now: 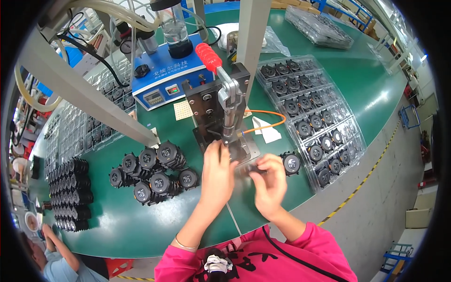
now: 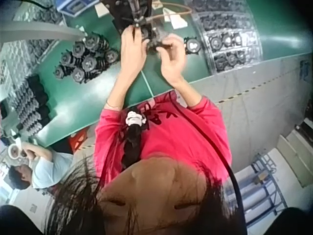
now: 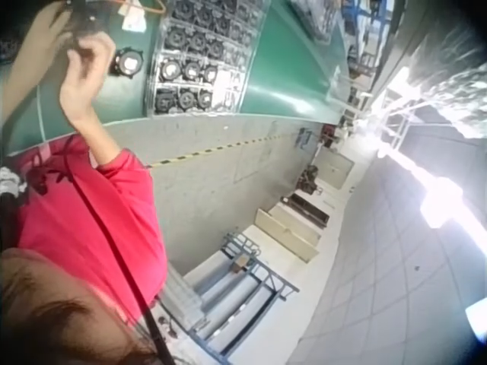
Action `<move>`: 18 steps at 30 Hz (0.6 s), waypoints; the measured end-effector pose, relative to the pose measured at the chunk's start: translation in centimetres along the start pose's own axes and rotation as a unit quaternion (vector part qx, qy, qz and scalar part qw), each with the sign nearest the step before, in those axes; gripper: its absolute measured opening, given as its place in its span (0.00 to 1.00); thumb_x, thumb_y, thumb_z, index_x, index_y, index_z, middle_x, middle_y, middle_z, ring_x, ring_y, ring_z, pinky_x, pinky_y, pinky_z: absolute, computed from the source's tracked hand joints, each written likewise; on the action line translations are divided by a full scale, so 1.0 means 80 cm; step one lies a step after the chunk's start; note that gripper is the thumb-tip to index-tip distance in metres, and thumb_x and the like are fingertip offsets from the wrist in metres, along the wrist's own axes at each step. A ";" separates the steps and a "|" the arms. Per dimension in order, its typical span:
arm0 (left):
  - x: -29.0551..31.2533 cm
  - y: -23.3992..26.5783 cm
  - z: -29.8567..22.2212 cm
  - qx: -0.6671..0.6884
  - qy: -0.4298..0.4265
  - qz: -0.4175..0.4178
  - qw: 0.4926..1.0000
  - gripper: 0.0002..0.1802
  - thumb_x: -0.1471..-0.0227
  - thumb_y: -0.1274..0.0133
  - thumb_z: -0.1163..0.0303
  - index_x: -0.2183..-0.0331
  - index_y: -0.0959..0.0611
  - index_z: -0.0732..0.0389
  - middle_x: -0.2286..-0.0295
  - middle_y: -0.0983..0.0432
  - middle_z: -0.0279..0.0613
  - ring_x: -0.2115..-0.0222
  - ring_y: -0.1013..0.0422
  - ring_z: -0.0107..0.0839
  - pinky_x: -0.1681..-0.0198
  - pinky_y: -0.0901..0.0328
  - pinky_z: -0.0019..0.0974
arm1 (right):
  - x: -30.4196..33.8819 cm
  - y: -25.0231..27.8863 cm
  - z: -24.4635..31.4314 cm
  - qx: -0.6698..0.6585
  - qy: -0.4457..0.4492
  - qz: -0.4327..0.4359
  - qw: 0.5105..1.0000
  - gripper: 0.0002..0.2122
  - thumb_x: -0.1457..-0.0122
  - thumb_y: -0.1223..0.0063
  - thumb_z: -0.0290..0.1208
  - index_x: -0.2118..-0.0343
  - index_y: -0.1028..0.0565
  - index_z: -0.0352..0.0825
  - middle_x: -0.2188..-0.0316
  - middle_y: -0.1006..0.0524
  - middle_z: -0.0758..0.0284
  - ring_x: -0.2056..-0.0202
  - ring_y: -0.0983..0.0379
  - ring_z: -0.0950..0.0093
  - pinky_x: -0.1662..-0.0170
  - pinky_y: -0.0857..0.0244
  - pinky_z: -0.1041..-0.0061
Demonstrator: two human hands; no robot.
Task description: The person assembles electronic parts by stacking plastic housings and pressing them together using a manual press machine, creating finished components that are then placed into storage trays.
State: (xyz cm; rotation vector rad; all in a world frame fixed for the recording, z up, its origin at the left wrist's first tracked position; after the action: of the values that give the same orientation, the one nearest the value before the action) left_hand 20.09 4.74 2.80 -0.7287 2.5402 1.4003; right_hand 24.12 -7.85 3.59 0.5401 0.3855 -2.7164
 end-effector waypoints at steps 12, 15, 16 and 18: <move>-0.027 0.051 -0.033 -0.122 0.015 -0.028 0.992 0.10 0.51 0.48 0.66 0.72 0.19 0.63 0.73 0.22 0.47 0.70 0.25 0.43 0.66 0.32 0.41 | -0.058 0.079 0.101 0.432 -0.032 0.149 0.889 0.22 0.52 0.42 0.18 0.52 0.33 0.33 0.58 0.36 0.56 0.61 0.32 0.59 0.58 0.34 0.68; -0.077 0.167 -0.087 -0.041 -0.158 -0.342 0.925 0.08 0.51 0.49 0.75 0.67 0.23 0.68 0.75 0.27 0.47 0.73 0.31 0.43 0.68 0.36 0.39 | -0.065 0.064 0.088 0.488 -0.049 0.203 0.847 0.21 0.49 0.44 0.19 0.51 0.34 0.26 0.54 0.35 0.50 0.53 0.35 0.53 0.50 0.37 0.65; -0.107 0.173 -0.094 -0.004 -0.121 -0.338 0.933 0.15 0.48 0.48 0.71 0.60 0.26 0.71 0.72 0.26 0.50 0.70 0.31 0.46 0.66 0.37 0.44 | -0.064 0.059 0.074 0.498 -0.046 0.227 0.836 0.21 0.50 0.44 0.19 0.51 0.35 0.24 0.54 0.35 0.49 0.53 0.35 0.52 0.49 0.38 0.64; -0.146 0.164 -0.090 0.060 0.038 -0.116 0.991 0.28 0.40 0.52 0.64 0.44 0.36 0.68 0.62 0.25 0.46 0.65 0.30 0.30 0.58 0.36 0.31 | -0.060 0.050 0.054 0.513 -0.036 0.272 0.814 0.22 0.51 0.44 0.18 0.52 0.36 0.20 0.54 0.35 0.47 0.52 0.36 0.50 0.47 0.40 0.61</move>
State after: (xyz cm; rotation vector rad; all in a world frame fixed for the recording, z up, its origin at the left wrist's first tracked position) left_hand 24.67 8.61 20.81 -1.0352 2.4725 1.1553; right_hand 28.49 -11.55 8.61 0.6481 -1.1594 -2.1386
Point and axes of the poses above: each hand's wrist, its own x-axis away from the middle knuckle, its own y-axis out of the back of the hand, z = x × y, the point moved 6 cm from there along -x, towards the middle knuckle
